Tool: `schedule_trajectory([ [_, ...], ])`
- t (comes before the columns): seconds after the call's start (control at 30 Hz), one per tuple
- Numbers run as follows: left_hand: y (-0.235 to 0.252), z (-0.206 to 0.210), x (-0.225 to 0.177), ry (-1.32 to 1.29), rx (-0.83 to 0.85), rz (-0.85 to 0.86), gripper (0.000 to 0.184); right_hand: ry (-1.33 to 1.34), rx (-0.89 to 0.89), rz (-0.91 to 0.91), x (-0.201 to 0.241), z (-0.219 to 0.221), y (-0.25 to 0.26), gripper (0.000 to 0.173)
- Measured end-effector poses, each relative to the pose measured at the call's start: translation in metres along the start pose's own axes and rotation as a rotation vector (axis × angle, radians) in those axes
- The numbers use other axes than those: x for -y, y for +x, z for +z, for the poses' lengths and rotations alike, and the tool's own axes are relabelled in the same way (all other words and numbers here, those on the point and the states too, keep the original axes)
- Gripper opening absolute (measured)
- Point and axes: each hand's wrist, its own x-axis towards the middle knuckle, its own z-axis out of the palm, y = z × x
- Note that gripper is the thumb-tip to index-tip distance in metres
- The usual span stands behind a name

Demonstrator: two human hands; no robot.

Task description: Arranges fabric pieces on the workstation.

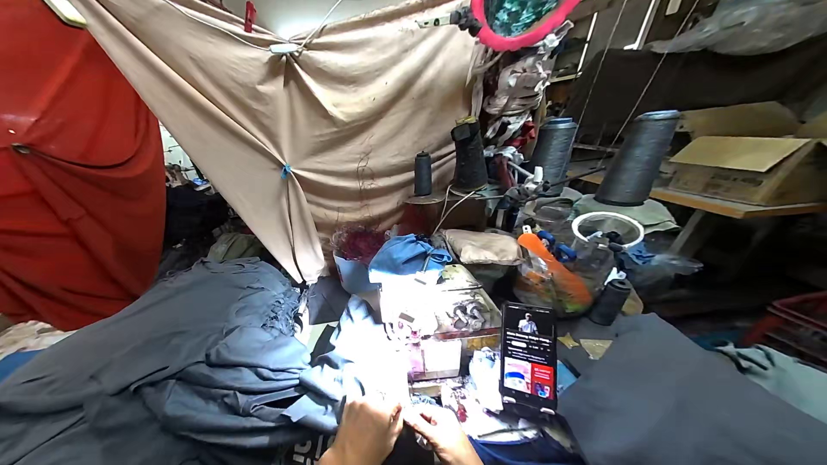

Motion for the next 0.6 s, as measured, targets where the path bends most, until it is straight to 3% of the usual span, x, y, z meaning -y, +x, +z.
schedule_trajectory([
  [0.1,0.019,0.004,0.001,0.021,0.031,-0.051,0.021,-0.044,-0.032,-0.057,0.002,-0.003,0.018,0.019],
  [0.27,0.075,-0.003,-0.001,-0.011,0.457,-0.354,0.039,-0.164,-0.152,-0.061,0.025,0.004,0.047,0.014],
  [0.33,0.089,0.001,0.002,-0.029,0.477,-0.427,0.044,-0.062,-0.201,-0.043,0.032,0.01,0.048,0.007],
  [0.43,0.094,0.005,0.011,-0.107,0.488,-0.454,0.045,-0.01,-0.208,-0.009,0.032,0.012,0.043,0.013],
  [0.5,0.091,-0.011,0.011,-0.087,0.578,-0.479,0.046,-0.028,-0.148,0.009,0.027,0.007,0.034,0.021],
  [0.6,0.066,-0.047,0.012,0.016,0.606,-0.522,0.045,-0.061,-0.107,-0.009,0.019,-0.002,0.002,0.015],
])
